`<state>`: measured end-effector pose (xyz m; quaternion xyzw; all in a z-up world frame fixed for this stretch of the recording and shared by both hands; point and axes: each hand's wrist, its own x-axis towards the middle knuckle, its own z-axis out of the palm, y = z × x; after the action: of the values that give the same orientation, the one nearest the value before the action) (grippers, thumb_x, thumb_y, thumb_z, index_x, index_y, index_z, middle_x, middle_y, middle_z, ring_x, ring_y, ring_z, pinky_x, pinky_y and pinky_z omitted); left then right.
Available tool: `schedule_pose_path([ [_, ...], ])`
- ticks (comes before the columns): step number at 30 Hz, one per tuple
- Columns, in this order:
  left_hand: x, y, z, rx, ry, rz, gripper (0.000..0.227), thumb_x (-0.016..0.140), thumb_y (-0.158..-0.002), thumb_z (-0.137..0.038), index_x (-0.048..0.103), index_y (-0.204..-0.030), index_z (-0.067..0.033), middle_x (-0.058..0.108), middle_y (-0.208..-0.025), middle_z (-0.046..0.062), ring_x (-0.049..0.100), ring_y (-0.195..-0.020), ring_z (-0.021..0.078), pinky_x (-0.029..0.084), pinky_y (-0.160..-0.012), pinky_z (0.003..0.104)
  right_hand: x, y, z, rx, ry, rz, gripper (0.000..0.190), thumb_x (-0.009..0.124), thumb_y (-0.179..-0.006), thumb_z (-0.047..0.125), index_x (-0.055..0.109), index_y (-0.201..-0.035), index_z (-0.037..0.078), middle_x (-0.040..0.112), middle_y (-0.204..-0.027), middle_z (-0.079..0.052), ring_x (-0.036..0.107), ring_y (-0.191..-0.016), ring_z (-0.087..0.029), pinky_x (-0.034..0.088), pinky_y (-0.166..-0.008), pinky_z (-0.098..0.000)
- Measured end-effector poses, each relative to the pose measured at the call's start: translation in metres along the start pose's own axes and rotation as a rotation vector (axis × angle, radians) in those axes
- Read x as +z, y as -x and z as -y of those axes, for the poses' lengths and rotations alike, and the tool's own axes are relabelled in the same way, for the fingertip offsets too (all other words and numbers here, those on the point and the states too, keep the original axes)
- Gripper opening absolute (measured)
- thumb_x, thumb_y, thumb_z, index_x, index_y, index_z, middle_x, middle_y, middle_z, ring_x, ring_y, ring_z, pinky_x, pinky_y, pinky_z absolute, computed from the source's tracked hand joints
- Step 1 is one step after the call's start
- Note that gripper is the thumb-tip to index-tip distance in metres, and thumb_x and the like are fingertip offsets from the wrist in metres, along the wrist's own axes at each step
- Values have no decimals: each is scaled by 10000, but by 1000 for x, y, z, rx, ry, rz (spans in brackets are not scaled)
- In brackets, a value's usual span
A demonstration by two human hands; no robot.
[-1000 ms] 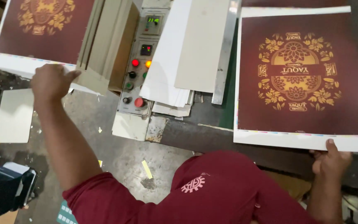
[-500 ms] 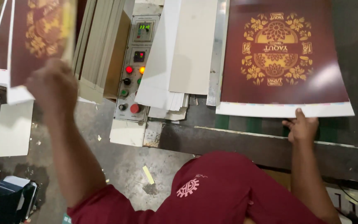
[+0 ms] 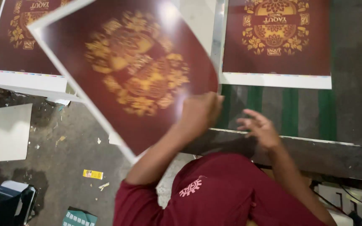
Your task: The person repeatedly picks up large printed sheets from a pile on the left and places them onto a stack on the right. The sheets feature a maroon and gold design. The person handles the sheets by hand, moving them one at a time in a repetitive manner.
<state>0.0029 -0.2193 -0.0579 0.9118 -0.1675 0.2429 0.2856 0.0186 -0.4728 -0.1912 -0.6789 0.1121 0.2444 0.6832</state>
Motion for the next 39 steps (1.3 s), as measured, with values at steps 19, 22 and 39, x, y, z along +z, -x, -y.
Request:
schedule_pose_path([
  [19, -124, 1, 165, -224, -355, -283, 235, 738, -839, -65, 744, -1067, -120, 746, -1008, 149, 707, -908, 361, 557, -759, 430, -84, -15, -86, -305, -429, -74, 208, 586, -1090, 79, 545, -1284, 17, 674, -1050, -90, 684, -846, -186, 573, -630, -305],
  [22, -193, 23, 223, -239, -651, -375, 55, 730, -882, -75, 683, -867, -52, 683, -884, 155, 662, -827, 365, 521, -713, 479, -106, -7, -83, -307, -380, -255, 253, 568, -1104, 53, 531, -1350, 6, 671, -1091, -99, 681, -851, -193, 574, -627, -321],
  [39, -323, 73, 281, -551, -890, 70, 271, 709, -1051, -287, 788, -902, -75, 715, -837, 196, 680, -701, 409, 531, -658, 539, -167, 34, -120, -338, -365, -525, 276, 593, -1157, 56, 513, -1421, 44, 672, -1095, -67, 660, -820, -151, 585, -631, -302],
])
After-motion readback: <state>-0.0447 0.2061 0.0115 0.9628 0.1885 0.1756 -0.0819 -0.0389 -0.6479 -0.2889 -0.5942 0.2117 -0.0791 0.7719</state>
